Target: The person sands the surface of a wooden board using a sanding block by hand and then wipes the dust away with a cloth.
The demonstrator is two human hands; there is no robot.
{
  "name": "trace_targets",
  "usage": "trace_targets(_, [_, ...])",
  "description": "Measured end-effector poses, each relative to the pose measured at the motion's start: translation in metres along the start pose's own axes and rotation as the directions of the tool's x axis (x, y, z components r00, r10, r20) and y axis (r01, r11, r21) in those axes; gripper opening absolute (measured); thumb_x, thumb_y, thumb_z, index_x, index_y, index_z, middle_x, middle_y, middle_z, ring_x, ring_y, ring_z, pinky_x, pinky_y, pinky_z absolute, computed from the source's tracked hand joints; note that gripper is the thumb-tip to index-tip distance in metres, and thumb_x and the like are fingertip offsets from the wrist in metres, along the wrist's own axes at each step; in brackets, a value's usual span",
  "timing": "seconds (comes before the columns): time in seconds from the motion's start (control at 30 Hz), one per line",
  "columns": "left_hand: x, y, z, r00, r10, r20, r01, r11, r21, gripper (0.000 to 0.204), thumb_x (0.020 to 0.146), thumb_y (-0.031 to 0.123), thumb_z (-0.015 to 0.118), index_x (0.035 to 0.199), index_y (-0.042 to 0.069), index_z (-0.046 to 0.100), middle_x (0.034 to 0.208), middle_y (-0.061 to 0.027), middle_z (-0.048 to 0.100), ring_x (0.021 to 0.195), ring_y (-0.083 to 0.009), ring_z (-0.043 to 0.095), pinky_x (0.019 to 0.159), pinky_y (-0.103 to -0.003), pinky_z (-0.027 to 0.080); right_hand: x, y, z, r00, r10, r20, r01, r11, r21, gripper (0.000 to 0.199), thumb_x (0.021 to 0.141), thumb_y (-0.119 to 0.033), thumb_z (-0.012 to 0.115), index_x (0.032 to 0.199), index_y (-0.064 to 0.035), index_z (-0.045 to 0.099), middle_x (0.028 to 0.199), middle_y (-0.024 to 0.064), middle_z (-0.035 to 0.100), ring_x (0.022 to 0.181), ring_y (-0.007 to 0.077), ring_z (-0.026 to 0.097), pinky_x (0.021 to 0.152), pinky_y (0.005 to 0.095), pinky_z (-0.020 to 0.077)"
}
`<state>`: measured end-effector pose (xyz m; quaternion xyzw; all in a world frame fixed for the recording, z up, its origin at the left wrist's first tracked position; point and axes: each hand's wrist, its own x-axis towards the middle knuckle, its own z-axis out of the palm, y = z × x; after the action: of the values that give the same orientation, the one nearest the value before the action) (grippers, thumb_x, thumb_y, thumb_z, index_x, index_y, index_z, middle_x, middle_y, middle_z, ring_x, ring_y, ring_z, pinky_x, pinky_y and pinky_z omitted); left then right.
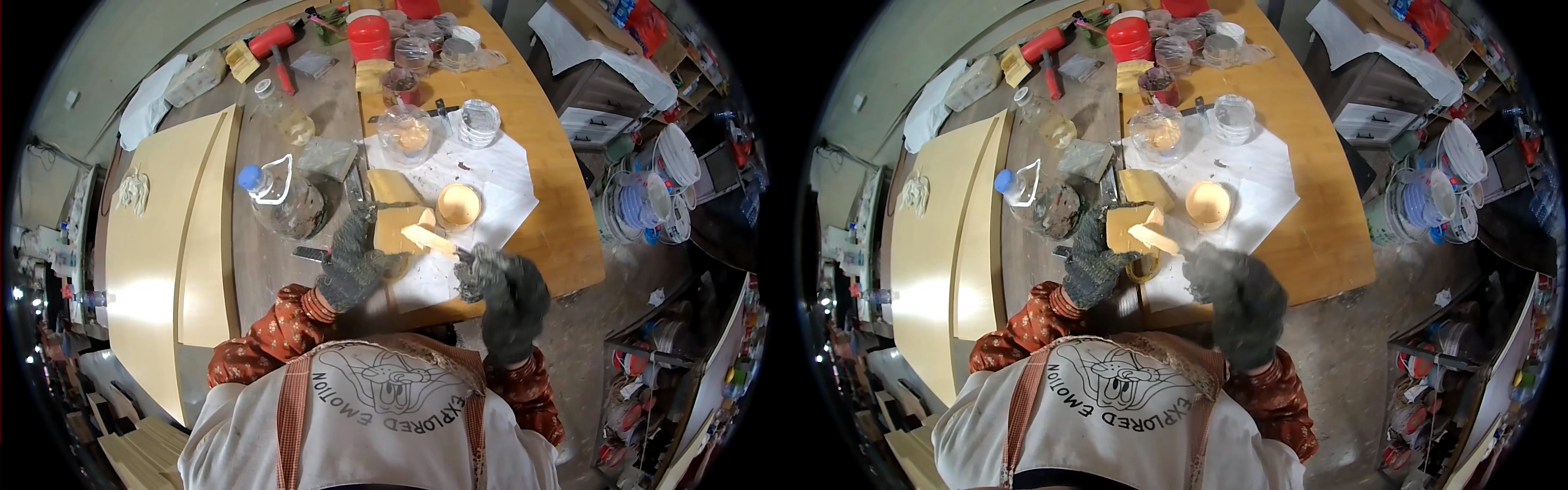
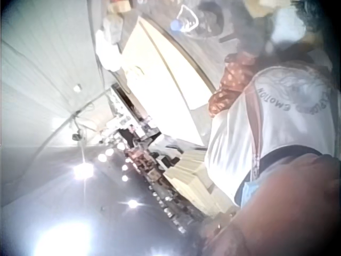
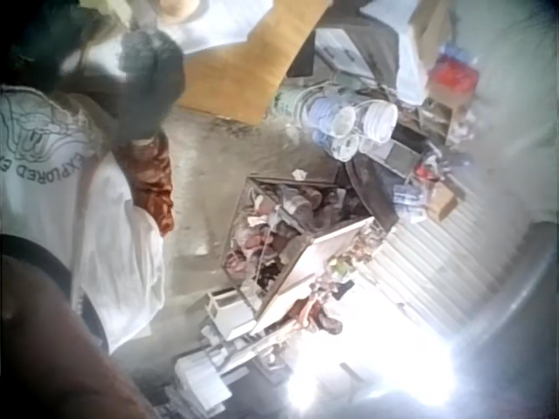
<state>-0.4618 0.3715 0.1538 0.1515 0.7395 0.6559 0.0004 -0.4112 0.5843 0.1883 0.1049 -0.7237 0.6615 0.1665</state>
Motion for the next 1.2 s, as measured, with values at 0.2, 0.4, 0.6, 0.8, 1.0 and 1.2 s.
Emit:
trace_targets(0.2, [0.003,0.008,-0.005,0.994,0.014,0.112,-0.027,0.993,0.117,0.05,0.086,0.032,0.064,0.121,-0.001,0.049,0.119,-0.013,0.058,0.108,-0.0197,0.056,0.093,-0.034,0.045,0.013,0.046,-0.003,0.99,0.093,0.106,-0.075,0.984,-0.164,0.018,0.081,0.004,0.059,0.098,0.0038,0.063,0.099,0.0155,0.061,0.088,0.0264,0.061,0.073,0.035,0.0527])
trace_targets(0.4, [0.002,-0.004,-0.01,0.992,0.037,0.117,-0.044,0.998,0.05,0.054,0.085,0.034,0.064,0.123,-0.001,0.048,0.12,-0.013,0.058,0.108,-0.0196,0.056,0.093,-0.034,0.045,0.016,0.035,0.004,0.995,0.085,0.047,-0.082,0.995,-0.061,0.018,0.086,0.0,0.051,0.099,0.0047,0.063,0.097,0.012,0.062,0.08,0.0164,0.063,0.062,0.0261,0.0556])
trace_targets(0.6, [-0.002,-0.018,-0.007,0.999,0.031,0.022,-0.034,0.989,0.145,0.056,0.077,0.034,0.071,0.12,0.002,0.054,0.107,-0.0121,0.062,0.098,-0.0206,0.06,0.087,-0.034,0.047,0.02,0.053,-0.009,0.918,0.371,-0.142,-0.295,0.876,0.382,0.016,0.088,-0.002,0.053,0.1,0.0052,0.06,0.09,0.0118,0.065,0.073,0.0158,0.064,0.059,0.0228,0.0514])
trace_targets(0.8, [-0.003,-0.036,-0.011,0.993,0.114,0.006,-0.113,0.968,0.226,0.047,0.079,0.02,0.071,0.117,0.0,0.051,0.112,-0.0095,0.058,0.102,-0.0187,0.056,0.088,-0.033,0.045,0.042,0.062,-0.031,0.974,-0.212,0.083,0.222,0.799,-0.56,0.015,0.088,-0.007,0.056,0.095,0.0042,0.063,0.089,0.0112,0.066,0.071,0.0171,0.065,0.062,0.0279,0.0509])
trace_targets(1.0, [-0.002,-0.036,-0.01,1.0,0.017,-0.008,-0.016,0.996,0.089,0.048,0.076,0.01,0.073,0.118,0.001,0.05,0.112,-0.0084,0.057,0.103,-0.0174,0.055,0.089,-0.032,0.046,0.067,0.097,-0.019,0.868,-0.287,0.405,0.495,0.445,-0.746,0.014,0.078,-0.015,0.058,0.091,-0.0112,0.06,0.073,0.0065,0.06,0.066,0.0246,0.059,0.06,0.0376,0.0466])
trace_targets(1.2, [-0.009,-0.043,-0.015,0.998,-0.022,-0.051,0.025,0.997,0.069,0.048,0.075,0.007,0.073,0.117,0.001,0.05,0.113,-0.0085,0.057,0.103,-0.0169,0.055,0.09,-0.032,0.046,0.082,0.068,-0.022,0.856,-0.15,0.495,0.517,0.305,-0.8,0.013,0.076,-0.013,0.054,0.087,-0.0099,0.06,0.067,0.0066,0.057,0.063,0.024,0.057,0.057,0.0386,0.0449])
